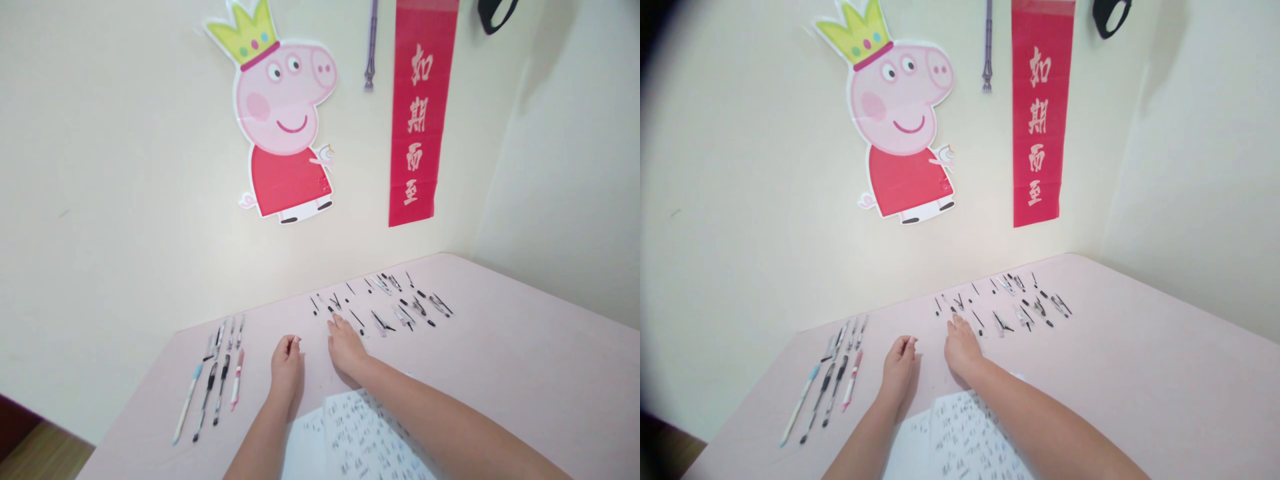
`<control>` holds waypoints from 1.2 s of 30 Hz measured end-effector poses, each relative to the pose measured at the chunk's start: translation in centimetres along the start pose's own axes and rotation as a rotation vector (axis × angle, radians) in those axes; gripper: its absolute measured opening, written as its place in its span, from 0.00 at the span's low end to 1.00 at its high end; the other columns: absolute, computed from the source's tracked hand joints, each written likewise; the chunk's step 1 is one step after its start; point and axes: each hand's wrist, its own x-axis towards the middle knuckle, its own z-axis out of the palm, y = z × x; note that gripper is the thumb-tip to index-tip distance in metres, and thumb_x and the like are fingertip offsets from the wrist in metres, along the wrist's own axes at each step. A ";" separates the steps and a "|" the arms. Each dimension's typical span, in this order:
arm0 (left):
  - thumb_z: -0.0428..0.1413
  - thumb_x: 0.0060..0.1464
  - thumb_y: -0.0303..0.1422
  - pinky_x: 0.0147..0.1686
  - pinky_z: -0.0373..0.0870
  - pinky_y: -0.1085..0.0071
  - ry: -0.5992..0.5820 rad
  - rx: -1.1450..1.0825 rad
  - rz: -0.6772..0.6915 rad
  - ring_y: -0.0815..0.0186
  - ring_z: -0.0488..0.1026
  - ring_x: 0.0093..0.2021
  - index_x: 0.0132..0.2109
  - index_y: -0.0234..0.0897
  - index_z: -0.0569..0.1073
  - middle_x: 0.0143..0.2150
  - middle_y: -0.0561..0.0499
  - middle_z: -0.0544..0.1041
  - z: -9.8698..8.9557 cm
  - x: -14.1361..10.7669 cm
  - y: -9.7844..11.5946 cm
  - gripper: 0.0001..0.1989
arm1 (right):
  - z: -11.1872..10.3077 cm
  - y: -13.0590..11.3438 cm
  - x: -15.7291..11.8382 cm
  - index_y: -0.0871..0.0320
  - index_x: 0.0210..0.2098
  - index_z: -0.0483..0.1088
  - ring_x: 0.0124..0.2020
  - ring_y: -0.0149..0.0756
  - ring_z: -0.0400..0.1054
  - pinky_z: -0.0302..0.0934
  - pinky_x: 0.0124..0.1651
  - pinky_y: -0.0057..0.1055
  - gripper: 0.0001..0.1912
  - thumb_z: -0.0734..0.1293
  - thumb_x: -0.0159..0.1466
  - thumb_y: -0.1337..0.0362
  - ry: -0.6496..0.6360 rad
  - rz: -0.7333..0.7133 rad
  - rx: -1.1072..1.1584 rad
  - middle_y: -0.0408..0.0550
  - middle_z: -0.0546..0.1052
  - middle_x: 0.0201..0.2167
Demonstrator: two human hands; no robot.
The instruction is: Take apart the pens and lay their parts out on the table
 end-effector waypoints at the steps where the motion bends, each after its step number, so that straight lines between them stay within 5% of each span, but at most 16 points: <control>1: 0.49 0.48 0.42 0.28 0.63 0.71 -0.004 0.001 -0.003 0.65 0.66 0.28 0.29 0.37 0.69 0.24 0.53 0.69 0.0 0.0 0.0 0.13 | -0.1 -0.1 0.2 0.67 0.57 0.60 0.63 0.42 0.46 0.39 0.63 0.37 0.24 0.53 0.62 0.70 0.009 -0.055 -0.011 0.59 0.53 0.62; 8: 0.48 0.50 0.40 0.32 0.64 0.70 -0.046 0.029 0.035 0.64 0.68 0.30 0.31 0.37 0.70 0.27 0.52 0.71 0.1 0.1 0.1 0.12 | -0.4 -0.8 3.4 0.62 0.54 0.63 0.63 0.41 0.45 0.37 0.63 0.37 0.21 0.55 0.63 0.68 -0.121 -0.409 -0.129 0.55 0.52 0.63; 18: 0.47 0.51 0.41 0.32 0.63 0.70 -0.080 0.058 0.028 0.64 0.67 0.29 0.31 0.37 0.69 0.26 0.52 0.70 0.2 0.4 0.1 0.13 | 1.3 -2.2 6.8 0.70 0.61 0.51 0.62 0.50 0.46 0.45 0.61 0.39 0.35 0.62 0.55 0.70 -0.322 -0.184 -0.184 0.64 0.45 0.64; 26: 0.46 0.51 0.41 0.34 0.64 0.69 -0.096 0.063 0.021 0.63 0.68 0.31 0.31 0.37 0.69 0.27 0.51 0.72 0.3 0.6 -0.2 0.13 | 2.8 -3.6 7.8 0.81 0.60 0.47 0.63 0.53 0.43 0.42 0.62 0.40 0.40 0.65 0.55 0.65 -0.283 -0.047 -0.136 0.72 0.43 0.63; 36: 0.48 0.50 0.40 0.35 0.65 0.68 -0.096 0.042 0.011 0.62 0.69 0.32 0.30 0.37 0.70 0.28 0.51 0.73 0.4 0.8 -0.3 0.12 | 3.0 -3.7 7.9 0.77 0.59 0.51 0.62 0.49 0.47 0.44 0.61 0.37 0.35 0.63 0.56 0.67 -0.187 -0.033 -0.088 0.69 0.48 0.62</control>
